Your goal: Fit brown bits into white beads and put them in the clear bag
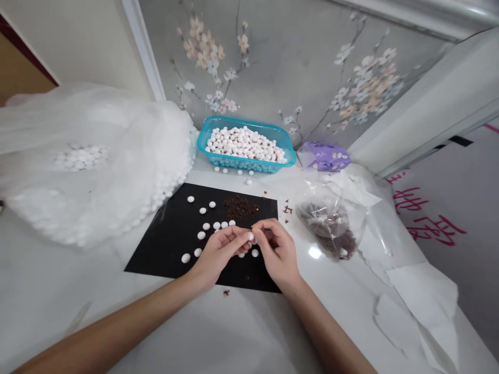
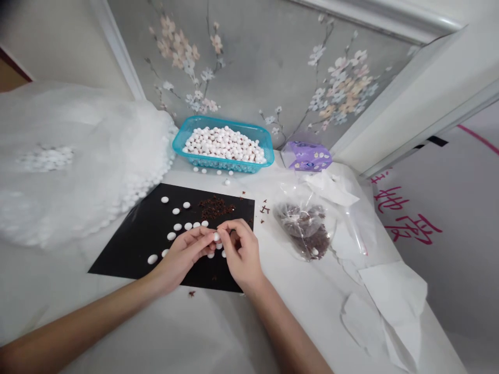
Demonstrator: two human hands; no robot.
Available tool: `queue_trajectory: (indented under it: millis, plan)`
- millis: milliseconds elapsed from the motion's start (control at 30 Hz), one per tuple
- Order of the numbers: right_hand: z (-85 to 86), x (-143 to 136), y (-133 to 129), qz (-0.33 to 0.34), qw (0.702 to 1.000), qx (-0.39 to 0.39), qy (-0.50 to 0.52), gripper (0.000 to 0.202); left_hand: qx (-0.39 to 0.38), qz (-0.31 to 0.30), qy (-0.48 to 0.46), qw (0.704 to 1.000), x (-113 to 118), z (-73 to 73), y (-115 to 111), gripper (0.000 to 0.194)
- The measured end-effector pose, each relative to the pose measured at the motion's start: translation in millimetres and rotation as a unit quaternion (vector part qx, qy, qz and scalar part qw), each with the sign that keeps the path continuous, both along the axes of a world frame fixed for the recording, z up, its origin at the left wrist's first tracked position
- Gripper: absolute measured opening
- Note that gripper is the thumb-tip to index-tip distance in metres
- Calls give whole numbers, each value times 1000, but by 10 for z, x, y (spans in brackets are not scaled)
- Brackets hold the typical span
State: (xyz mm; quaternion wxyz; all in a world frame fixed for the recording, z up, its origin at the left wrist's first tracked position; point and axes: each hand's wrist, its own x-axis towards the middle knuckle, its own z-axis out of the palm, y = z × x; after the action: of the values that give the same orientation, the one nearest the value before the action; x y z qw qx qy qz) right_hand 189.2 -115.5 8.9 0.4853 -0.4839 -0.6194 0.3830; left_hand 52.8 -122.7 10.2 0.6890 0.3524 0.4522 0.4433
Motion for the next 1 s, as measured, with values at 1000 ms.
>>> queue_trajectory:
  millis: [1000]
  plan:
    - [-24, 67, 37, 96, 995, -13, -16, 10, -25, 32, -47, 998, -13, 13, 10, 13]
